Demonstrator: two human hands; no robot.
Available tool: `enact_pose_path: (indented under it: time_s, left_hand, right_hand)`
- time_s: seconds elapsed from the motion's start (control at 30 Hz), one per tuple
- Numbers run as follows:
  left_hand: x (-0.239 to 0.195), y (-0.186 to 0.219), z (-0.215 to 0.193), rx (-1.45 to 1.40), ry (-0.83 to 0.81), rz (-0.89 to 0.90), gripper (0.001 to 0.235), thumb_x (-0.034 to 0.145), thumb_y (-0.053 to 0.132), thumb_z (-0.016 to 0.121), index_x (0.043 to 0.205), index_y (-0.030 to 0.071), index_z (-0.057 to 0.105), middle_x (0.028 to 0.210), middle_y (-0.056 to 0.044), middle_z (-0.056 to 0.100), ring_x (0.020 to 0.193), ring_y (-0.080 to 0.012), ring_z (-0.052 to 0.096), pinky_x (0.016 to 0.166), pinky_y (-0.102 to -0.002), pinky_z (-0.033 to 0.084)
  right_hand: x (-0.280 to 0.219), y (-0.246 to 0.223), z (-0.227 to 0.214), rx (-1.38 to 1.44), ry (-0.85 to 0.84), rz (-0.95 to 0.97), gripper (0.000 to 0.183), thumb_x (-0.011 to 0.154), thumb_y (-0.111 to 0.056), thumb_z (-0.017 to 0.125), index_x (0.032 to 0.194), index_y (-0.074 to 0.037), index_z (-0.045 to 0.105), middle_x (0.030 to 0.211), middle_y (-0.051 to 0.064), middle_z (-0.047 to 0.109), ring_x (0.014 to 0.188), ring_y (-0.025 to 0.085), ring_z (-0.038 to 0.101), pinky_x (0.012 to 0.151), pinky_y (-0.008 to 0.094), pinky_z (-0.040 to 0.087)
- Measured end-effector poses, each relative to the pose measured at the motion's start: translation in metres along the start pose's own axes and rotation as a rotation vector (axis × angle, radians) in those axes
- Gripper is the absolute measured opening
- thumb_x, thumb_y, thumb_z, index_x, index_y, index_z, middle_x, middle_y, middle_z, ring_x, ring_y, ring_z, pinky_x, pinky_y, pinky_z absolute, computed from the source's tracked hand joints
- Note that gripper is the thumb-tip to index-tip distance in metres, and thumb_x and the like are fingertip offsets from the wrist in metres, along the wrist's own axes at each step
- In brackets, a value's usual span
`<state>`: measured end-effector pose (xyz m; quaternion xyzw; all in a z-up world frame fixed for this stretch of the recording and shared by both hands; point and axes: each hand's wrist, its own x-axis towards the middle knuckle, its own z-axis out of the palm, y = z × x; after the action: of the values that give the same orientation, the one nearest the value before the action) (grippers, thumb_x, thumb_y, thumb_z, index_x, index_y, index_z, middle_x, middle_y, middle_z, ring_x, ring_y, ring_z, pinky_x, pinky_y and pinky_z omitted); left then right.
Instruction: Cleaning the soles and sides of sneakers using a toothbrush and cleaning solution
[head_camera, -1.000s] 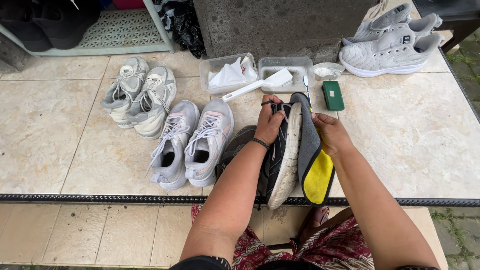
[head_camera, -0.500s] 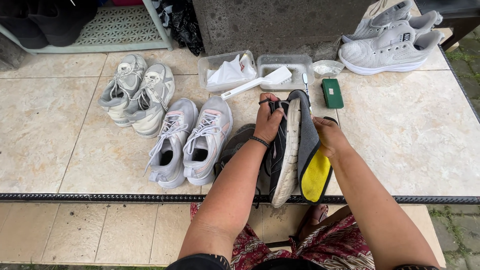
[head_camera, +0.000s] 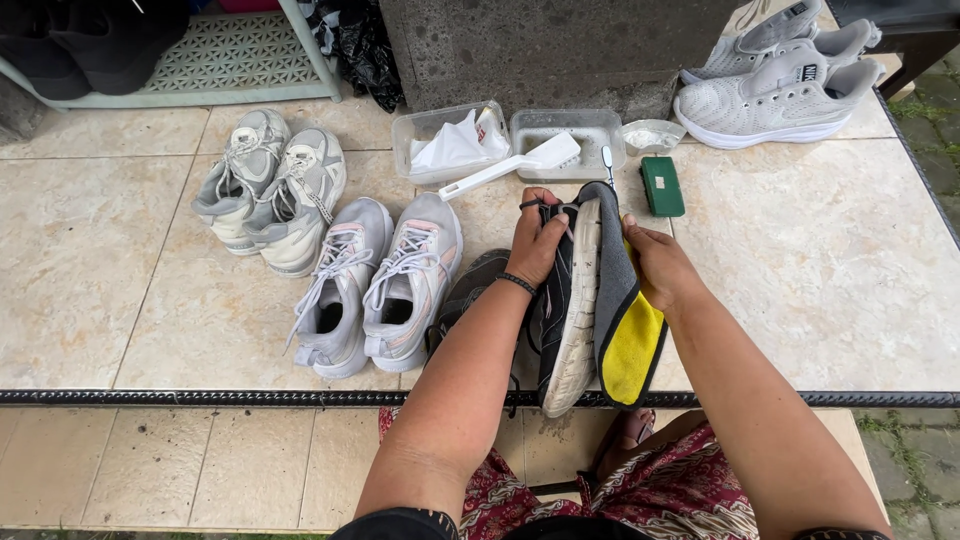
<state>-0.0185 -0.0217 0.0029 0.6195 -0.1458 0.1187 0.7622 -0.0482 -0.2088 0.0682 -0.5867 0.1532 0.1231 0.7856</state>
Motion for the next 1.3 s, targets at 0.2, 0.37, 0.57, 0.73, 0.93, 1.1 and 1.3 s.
enact_pose_path:
  time_s: [0.2,0.37,0.57,0.73,0.93,1.1,1.3]
  left_hand:
    - [0.006,0.001,-0.005,0.042,0.028,-0.044,0.028,0.098,0.036,0.057,0.111,0.015,0.043,0.086,-0.006,0.054,0.084,-0.0203,0.059,0.08,-0.036,0.046]
    - [0.009,-0.017,-0.01,0.023,0.034,-0.08,0.027,0.099,0.037,0.057,0.111,0.016,0.045,0.085,-0.006,0.056,0.083,-0.0195,0.06,0.081,-0.035,0.047]
    - [0.002,0.004,0.0,0.035,0.024,-0.1,0.027,0.1,0.037,0.058,0.111,0.016,0.046,0.086,-0.006,0.057,0.084,-0.0188,0.058,0.083,-0.034,0.046]
    - [-0.001,0.02,0.004,0.101,0.006,-0.108,0.025,0.103,0.04,0.056,0.11,0.017,0.047,0.084,-0.008,0.058,0.084,-0.0197,0.057,0.08,-0.036,0.046]
    - [0.0,0.021,0.004,0.132,-0.002,-0.134,0.029,0.105,0.044,0.055,0.109,0.016,0.049,0.089,-0.011,0.059,0.086,-0.0232,0.058,0.084,-0.039,0.047]
    - [0.003,0.01,0.0,0.16,-0.006,-0.132,0.03,0.104,0.045,0.055,0.109,0.016,0.049,0.09,-0.012,0.061,0.087,-0.0244,0.059,0.083,-0.04,0.047]
    - [0.005,0.004,-0.004,0.117,0.012,-0.137,0.025,0.107,0.04,0.053,0.109,0.015,0.05,0.095,-0.01,0.058,0.095,-0.021,0.057,0.091,-0.041,0.048]
  right_hand:
    - [-0.002,-0.008,0.018,0.077,0.037,-0.024,0.019,0.094,-0.019,0.08,0.098,-0.002,0.074,0.075,0.006,0.069,0.072,0.019,0.073,0.07,0.026,0.062]
    - [0.03,0.009,0.0,0.04,0.067,-0.078,0.016,0.09,-0.018,0.084,0.097,-0.007,0.075,0.076,0.003,0.07,0.072,0.016,0.073,0.069,0.026,0.061]
    - [0.001,-0.018,0.029,0.013,0.09,-0.063,0.027,0.094,-0.033,0.079,0.104,-0.009,0.074,0.084,0.005,0.072,0.081,0.019,0.076,0.074,0.029,0.062]
    - [-0.047,-0.054,0.056,-0.648,0.082,-0.023,0.07,0.101,-0.073,0.042,0.137,-0.018,0.066,0.138,0.014,0.065,0.139,0.034,0.052,0.117,0.048,0.038]
    - [0.055,0.006,-0.003,-0.635,0.029,-0.314,0.059,0.117,-0.045,0.041,0.124,0.007,0.068,0.114,0.031,0.068,0.116,0.037,0.061,0.107,0.051,0.045]
    - [0.026,-0.021,0.022,-0.474,0.093,-0.325,0.038,0.113,-0.041,0.055,0.086,-0.017,0.069,0.067,-0.003,0.062,0.064,0.009,0.06,0.057,0.021,0.047]
    - [0.023,-0.005,0.013,0.133,-0.159,-0.082,0.02,0.102,-0.012,0.06,0.118,-0.005,0.07,0.089,0.003,0.073,0.079,0.016,0.073,0.076,0.026,0.057]
